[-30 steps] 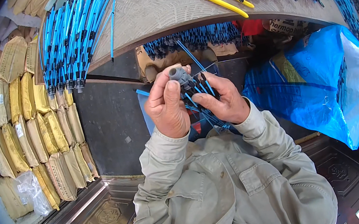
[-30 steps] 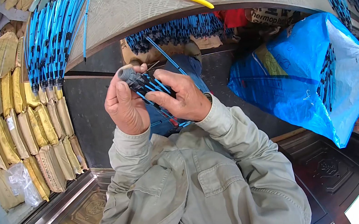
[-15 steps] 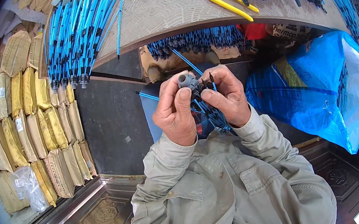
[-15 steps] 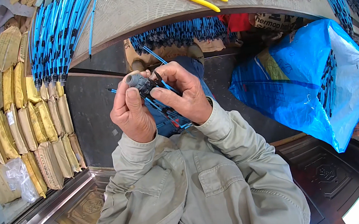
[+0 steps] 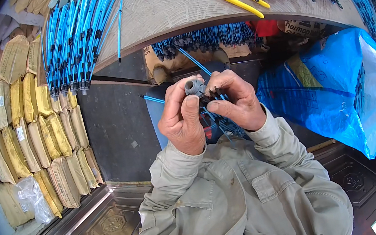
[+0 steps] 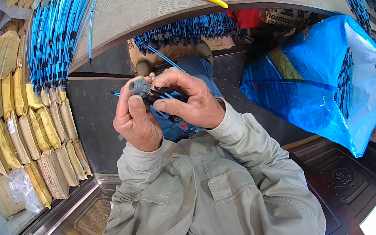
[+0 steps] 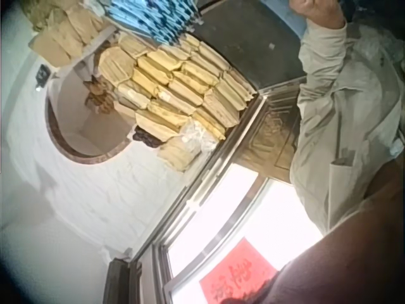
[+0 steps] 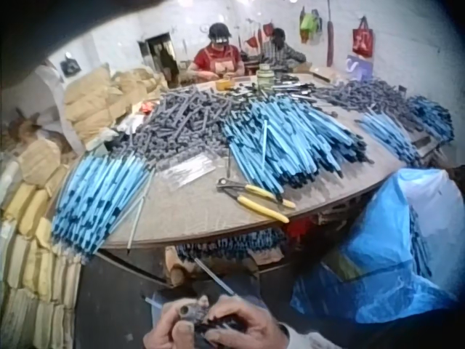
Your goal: The person assembles small plastic component parts by inserting blue pins into a plastic frame, using pliers to secure the pins.
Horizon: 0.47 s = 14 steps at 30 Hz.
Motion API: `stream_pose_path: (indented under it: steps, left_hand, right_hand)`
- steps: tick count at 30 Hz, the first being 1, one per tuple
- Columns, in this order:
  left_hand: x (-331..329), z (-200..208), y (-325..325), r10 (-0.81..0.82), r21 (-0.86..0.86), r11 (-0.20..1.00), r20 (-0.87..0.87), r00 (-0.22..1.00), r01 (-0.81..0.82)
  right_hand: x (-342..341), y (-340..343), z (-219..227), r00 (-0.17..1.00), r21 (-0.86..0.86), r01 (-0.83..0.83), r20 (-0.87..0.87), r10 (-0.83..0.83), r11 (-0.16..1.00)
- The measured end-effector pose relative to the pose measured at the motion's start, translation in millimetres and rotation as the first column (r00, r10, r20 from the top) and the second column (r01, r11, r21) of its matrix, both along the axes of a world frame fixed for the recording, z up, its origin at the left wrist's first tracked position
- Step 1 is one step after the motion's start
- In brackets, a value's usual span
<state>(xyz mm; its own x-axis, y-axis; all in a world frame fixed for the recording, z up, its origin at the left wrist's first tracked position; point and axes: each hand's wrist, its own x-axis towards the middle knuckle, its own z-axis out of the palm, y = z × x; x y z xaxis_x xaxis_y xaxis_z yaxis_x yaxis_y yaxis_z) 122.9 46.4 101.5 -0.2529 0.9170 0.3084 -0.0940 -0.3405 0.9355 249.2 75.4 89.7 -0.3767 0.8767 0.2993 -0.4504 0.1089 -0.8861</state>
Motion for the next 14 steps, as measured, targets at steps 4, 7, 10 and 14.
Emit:
stream_pose_path:
  steps: [4,7,10,14]
  left_hand:
    - [-3,0,-1,-0.033,-0.003,0.999,-0.019,0.999,0.033]
    - [-2,3,-2,-0.043,-0.012,0.999,-0.011,0.999,0.043]
    - [0,7,-6,-0.059,-0.052,0.997,0.022,0.998,0.06]
    - [8,12,-10,0.001,-0.104,0.995,-0.02,1.0,-0.004]
  right_hand:
    - [-3,-3,3,0.999,-0.029,0.042,-0.03,-0.043,0.999]
    - [-3,-4,6,0.998,-0.08,0.043,-0.049,-0.047,0.996]
    - [-4,-4,7,0.995,-0.163,-0.032,-0.099,0.016,0.986]
    - [-1,-5,7,0.995,-0.136,-0.071,-0.074,0.061,0.988]
